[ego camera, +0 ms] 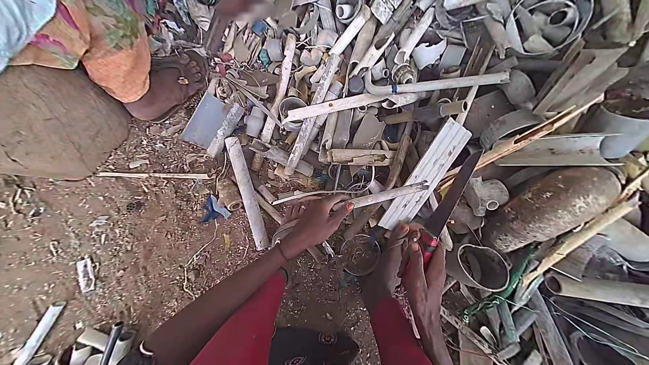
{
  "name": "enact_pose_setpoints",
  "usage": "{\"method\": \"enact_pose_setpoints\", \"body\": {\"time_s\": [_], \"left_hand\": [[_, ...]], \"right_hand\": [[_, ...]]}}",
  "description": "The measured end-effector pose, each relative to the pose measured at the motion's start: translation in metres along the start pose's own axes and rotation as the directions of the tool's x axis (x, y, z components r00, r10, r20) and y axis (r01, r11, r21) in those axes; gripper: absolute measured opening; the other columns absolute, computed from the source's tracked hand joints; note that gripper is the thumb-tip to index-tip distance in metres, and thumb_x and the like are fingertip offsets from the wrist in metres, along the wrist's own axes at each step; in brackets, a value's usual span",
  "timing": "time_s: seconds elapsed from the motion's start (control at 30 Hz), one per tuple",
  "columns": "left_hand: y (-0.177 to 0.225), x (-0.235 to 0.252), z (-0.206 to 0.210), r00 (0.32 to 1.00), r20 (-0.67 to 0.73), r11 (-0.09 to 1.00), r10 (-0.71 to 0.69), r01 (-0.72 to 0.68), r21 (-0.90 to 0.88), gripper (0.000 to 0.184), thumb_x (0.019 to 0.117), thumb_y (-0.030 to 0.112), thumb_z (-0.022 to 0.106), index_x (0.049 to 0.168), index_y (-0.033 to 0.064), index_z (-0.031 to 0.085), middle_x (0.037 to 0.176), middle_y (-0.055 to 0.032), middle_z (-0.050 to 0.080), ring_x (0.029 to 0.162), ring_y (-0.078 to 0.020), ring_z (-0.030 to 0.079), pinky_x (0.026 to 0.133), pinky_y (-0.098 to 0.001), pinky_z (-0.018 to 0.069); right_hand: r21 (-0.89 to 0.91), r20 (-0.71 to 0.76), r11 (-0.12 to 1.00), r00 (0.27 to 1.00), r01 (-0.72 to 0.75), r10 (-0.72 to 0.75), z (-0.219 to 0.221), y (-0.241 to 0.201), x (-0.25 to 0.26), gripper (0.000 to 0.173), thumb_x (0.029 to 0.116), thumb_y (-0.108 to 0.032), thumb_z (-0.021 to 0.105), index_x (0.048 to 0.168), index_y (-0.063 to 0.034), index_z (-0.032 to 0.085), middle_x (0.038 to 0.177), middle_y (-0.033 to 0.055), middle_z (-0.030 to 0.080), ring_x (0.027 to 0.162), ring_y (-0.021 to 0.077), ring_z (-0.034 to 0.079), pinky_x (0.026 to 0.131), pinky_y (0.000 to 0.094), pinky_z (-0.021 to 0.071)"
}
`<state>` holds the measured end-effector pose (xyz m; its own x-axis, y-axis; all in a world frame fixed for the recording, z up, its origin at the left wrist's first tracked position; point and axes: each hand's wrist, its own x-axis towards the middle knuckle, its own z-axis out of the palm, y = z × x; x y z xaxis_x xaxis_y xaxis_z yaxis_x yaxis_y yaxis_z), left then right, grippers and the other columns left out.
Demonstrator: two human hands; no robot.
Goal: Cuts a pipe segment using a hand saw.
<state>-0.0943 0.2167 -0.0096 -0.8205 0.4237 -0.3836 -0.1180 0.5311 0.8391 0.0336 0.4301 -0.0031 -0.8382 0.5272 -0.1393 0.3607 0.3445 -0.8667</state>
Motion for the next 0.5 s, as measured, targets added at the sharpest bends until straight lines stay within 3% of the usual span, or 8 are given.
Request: {"method": "enact_pose_setpoints", "body": {"time_s": [0.07, 0.13, 0.17, 0.27, 0.37, 0.5], "left_hand": [[-0.004, 0.010, 0.004, 0.993, 0.074, 0.990, -0.095, 0.087, 0.108, 0.045, 0.1109, 0.035, 0.039, 0.138, 0.0037, 0.058, 0.120, -0.0189, 0.067, 0.108, -0.0284, 0.066, 0.100, -0.0469, 0.0488], [-0.013, 0.009, 0.009, 0.991, 0.055, 0.984, -0.124, 0.115, 0.139, 0.045, 0.1120, 0.032, 0.035, 0.131, 0.0006, 0.059, 0.107, -0.0195, 0.066, 0.098, -0.0305, 0.064, 0.093, -0.0485, 0.0491], [-0.017, 0.007, 0.012, 0.993, 0.032, 0.985, -0.113, 0.108, 0.136, 0.044, 0.1120, 0.032, 0.034, 0.129, -0.0008, 0.059, 0.100, -0.0186, 0.064, 0.092, -0.0299, 0.063, 0.089, -0.0482, 0.0491], [-0.024, 0.002, 0.016, 0.995, -0.053, 0.986, -0.081, 0.088, 0.139, 0.046, 0.1121, 0.033, 0.031, 0.127, -0.0006, 0.058, 0.088, -0.0139, 0.061, 0.079, -0.0259, 0.060, 0.079, -0.0448, 0.0502], [-0.020, 0.004, 0.013, 0.991, -0.056, 0.969, -0.118, 0.127, 0.212, 0.048, 0.1124, 0.035, 0.030, 0.131, 0.0005, 0.058, 0.094, -0.0192, 0.065, 0.089, -0.0332, 0.065, 0.085, -0.0513, 0.0505], [-0.021, 0.007, 0.016, 0.986, -0.019, 0.954, -0.164, 0.164, 0.252, 0.048, 0.1123, 0.037, 0.031, 0.136, 0.0024, 0.055, 0.107, -0.0219, 0.066, 0.104, -0.0372, 0.065, 0.094, -0.0553, 0.0473]], "right_hand": [[-0.142, 0.016, 0.990, 1.000, -0.008, 0.011, -0.005, 0.004, 0.002, 0.057, 0.1036, -0.031, 0.048, 0.144, 0.0085, 0.043, 0.081, 0.0074, 0.062, 0.056, 0.0109, 0.057, 0.053, 0.0321, 0.0525], [-0.271, 0.062, 0.963, 0.998, 0.012, 0.006, -0.011, 0.006, 0.003, 0.053, 0.1023, -0.026, 0.054, 0.144, 0.0067, 0.050, 0.089, 0.0169, 0.068, 0.066, 0.0214, 0.062, 0.063, 0.0432, 0.0533], [-0.299, 0.082, 0.954, 0.997, 0.016, 0.009, -0.013, 0.009, 0.003, 0.052, 0.1010, -0.024, 0.055, 0.143, 0.0063, 0.052, 0.087, 0.0168, 0.068, 0.065, 0.0228, 0.061, 0.062, 0.0448, 0.0520], [-0.302, 0.077, 0.952, 0.996, 0.055, -0.033, -0.014, 0.016, 0.001, 0.054, 0.0979, -0.025, 0.055, 0.142, 0.0066, 0.052, 0.085, 0.0136, 0.067, 0.062, 0.0185, 0.059, 0.059, 0.0394, 0.0515], [-0.341, 0.068, 0.929, 0.990, 0.143, -0.127, -0.016, 0.015, 0.002, 0.053, 0.1020, -0.028, 0.050, 0.143, 0.0067, 0.052, 0.089, 0.0144, 0.070, 0.064, 0.0182, 0.063, 0.061, 0.0379, 0.0540], [-0.461, 0.082, 0.859, 0.974, 0.224, -0.210, -0.016, 0.017, 0.012, 0.048, 0.1021, -0.024, 0.052, 0.139, 0.0061, 0.057, 0.091, 0.0202, 0.072, 0.068, 0.0305, 0.069, 0.063, 0.0485, 0.0555]]}}
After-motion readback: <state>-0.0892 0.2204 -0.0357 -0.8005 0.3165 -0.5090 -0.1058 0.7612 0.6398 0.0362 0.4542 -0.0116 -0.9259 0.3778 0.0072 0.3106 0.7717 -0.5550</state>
